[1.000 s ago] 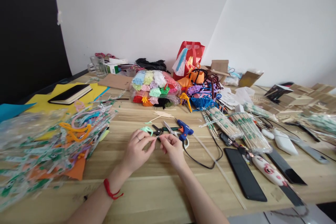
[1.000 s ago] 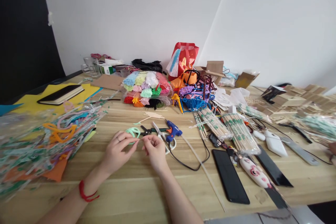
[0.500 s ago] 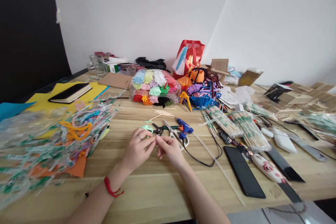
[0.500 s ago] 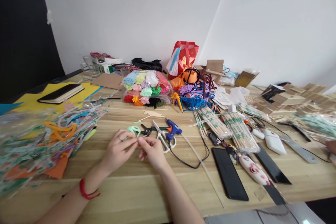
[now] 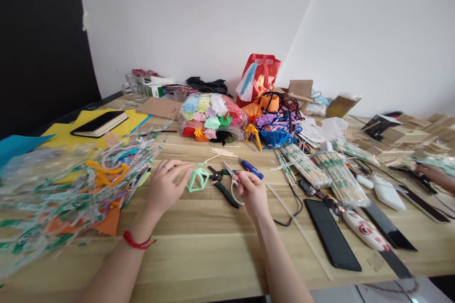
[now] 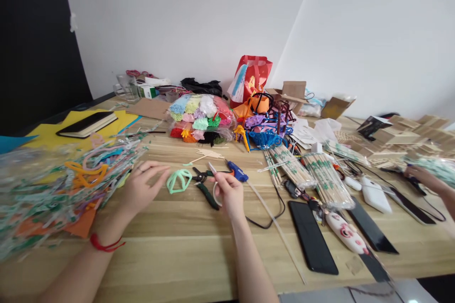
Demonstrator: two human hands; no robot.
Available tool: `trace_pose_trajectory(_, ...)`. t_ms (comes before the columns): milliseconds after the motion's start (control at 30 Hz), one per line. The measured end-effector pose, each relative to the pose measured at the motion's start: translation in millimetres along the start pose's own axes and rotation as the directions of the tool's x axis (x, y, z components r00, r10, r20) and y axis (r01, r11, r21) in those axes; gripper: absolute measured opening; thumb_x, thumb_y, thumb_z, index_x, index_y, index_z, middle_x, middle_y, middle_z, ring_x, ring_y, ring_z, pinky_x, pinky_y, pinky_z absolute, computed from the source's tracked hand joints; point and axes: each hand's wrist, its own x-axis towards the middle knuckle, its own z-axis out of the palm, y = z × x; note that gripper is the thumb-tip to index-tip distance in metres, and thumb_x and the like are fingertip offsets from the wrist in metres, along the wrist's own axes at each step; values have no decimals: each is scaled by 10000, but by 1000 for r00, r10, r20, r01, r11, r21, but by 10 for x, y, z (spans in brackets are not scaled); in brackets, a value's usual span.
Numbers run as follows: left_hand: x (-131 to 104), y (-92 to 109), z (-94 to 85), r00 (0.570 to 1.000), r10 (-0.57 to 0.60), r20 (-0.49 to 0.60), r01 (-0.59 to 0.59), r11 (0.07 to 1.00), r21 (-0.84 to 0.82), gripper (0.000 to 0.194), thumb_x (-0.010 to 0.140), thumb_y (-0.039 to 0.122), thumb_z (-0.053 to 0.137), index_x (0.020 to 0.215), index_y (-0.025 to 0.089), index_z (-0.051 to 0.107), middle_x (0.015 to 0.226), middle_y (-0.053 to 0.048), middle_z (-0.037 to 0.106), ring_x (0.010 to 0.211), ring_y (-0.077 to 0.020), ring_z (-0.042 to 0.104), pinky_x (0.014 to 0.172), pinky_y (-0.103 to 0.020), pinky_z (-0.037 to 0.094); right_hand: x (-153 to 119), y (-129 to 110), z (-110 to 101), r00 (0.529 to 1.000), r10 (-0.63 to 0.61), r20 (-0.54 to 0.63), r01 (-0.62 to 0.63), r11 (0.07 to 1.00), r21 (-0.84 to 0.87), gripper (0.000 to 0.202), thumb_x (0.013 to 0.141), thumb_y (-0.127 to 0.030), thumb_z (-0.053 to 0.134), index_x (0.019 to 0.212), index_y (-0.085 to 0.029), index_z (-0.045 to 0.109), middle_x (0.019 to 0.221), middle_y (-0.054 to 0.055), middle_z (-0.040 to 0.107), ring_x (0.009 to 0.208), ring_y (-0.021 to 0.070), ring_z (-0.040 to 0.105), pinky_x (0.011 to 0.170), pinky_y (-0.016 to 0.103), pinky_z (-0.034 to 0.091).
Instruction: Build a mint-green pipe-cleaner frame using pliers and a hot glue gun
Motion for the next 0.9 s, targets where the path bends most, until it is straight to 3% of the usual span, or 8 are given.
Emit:
trace_pose_trajectory(167,-53,-74,140,976,-152,157,140,986,86,278,825,357,537,1008,185,656,985,-84,654,976,-250,574,884,-387,450,46,-85,-100,992,-107,-69,116,982,146,204,689,-340,718,842,-206,704,754,24,703,414,47,396,402,199,310)
trace_pose_trajectory(267,-104,-61,216,945,-175,275,148,982,118,335,791,362,558,1063,182,632,1056,-95,653,1020,-273,559,896,-408,445,8,-82,-74,993,-113,25,110,988,112,202,731,-311,676,914,-231,706,846,38,714,426,50,414,415,208,349)
trace_pose_trajectory(367,-136,-49,261,914,-213,346,167,973,157,283,781,313,540,1013,191,646,1014,-94,672,974,-270,582,865,-400,456,-70,-39,10,960,-73,271,105,989,-106,266,773,-290,624,1026,-251,695,979,62,703,482,84,513,458,245,419)
trace_pose_trajectory(467,-134,-46,271,892,-267,364,225,962,153,241,780,283,518,960,198,654,932,-82,692,893,-252,615,794,-365,479,-144,41,111,905,-114,409,295,862,-412,307,768,-259,628,1068,-272,690,1186,80,613,623,127,598,523,269,467)
trace_pose_trajectory(567,-109,-17,262,896,-313,314,300,950,89,258,779,308,527,972,193,654,904,-75,704,824,-236,637,737,-339,497,-176,135,179,884,-226,409,436,716,-545,185,794,-253,610,928,-247,738,1015,88,664,745,175,616,597,282,485)
trace_pose_trajectory(667,-86,76,248,912,-327,248,347,937,-40,292,784,348,538,996,186,656,950,-80,710,820,-215,654,741,-315,513,-178,194,205,887,-306,346,460,654,-600,155,810,-282,604,839,-212,739,817,73,665,672,164,585,579,274,467)
trace_pose_trajectory(800,-79,267,238,932,-286,222,330,923,-197,276,788,339,550,996,193,658,967,-67,712,825,-191,662,749,-298,530,-180,191,216,893,-333,302,449,632,-631,217,780,-336,644,918,-183,710,689,28,606,547,130,485,529,263,422)
trace_pose_trajectory(900,-87,377,241,956,-200,214,251,936,-247,237,788,298,564,977,196,665,951,-64,712,849,-191,659,779,-309,529,-185,177,220,906,-324,273,423,669,-611,186,791,-344,630,856,-184,702,643,9,573,541,125,467,531,257,401)
